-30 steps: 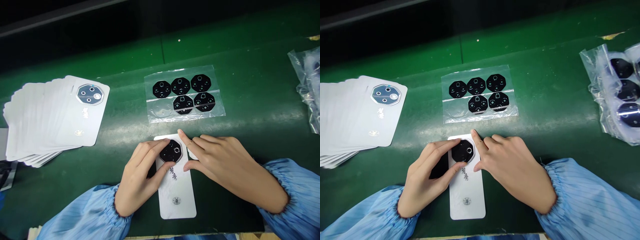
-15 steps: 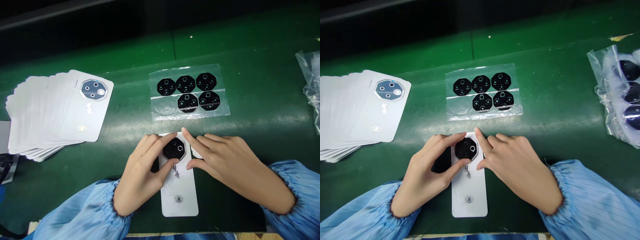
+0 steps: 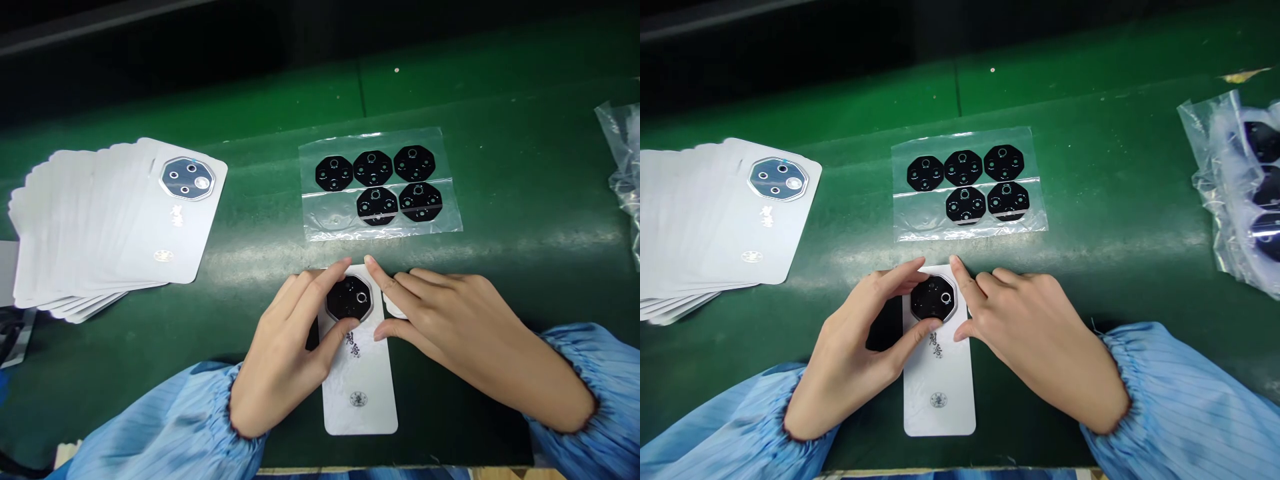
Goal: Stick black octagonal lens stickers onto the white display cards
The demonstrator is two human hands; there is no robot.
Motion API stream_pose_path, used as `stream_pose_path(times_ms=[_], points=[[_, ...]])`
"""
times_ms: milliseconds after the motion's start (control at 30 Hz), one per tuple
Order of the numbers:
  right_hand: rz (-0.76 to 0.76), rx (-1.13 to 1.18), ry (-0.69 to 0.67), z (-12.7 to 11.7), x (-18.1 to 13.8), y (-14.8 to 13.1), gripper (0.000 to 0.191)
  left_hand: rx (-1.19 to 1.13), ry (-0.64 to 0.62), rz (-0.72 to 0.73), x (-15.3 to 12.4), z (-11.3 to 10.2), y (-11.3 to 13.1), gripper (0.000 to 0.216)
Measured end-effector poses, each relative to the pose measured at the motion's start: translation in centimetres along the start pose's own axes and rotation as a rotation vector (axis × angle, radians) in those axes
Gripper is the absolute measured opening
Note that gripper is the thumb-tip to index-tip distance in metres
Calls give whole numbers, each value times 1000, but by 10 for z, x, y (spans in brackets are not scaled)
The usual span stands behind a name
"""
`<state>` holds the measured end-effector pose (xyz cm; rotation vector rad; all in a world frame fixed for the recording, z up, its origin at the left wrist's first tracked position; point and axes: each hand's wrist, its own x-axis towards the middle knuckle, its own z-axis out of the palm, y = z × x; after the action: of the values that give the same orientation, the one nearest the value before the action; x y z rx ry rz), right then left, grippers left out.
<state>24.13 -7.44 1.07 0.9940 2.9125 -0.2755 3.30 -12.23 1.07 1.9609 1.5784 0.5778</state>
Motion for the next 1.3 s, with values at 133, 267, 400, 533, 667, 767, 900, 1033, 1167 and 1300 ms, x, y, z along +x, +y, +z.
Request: stream_pose_path(times_ms=[133,267,400,533,667,767,900,1033,1167,1300], points=[[4,-6,-2,0,0,0,72,14,1,-3,0,-1,1,61],[0,-5,-2,0,0,0,70,14,6,-22,0,0,1,59],[1,-2,3,0,0,0,72,11,11,-25,0,1,0,56],[1,-6,8,0,1,-1,74,16,6,-10,0,1,-1,57],[-1,-9,13,0,1,0,74,0,2,-14,0,0,-2,59],[-3,-16,22,0,0,0,75,-53,-18,-24,1,-2,-3,60],[-4,-14,9,-1,0,0,72,-100,-29,-33,2,-5,-6,58],[-1,-7,9,0,0,0,70,-102,-14,-34,0,-5,-7,57],[0,-11,11,0,0,0,72,-94,-7,-24,0,-4,-5,56],[-3,-11,1,0,0,0,74,-126,-19,-84,1,-4,-1,52]])
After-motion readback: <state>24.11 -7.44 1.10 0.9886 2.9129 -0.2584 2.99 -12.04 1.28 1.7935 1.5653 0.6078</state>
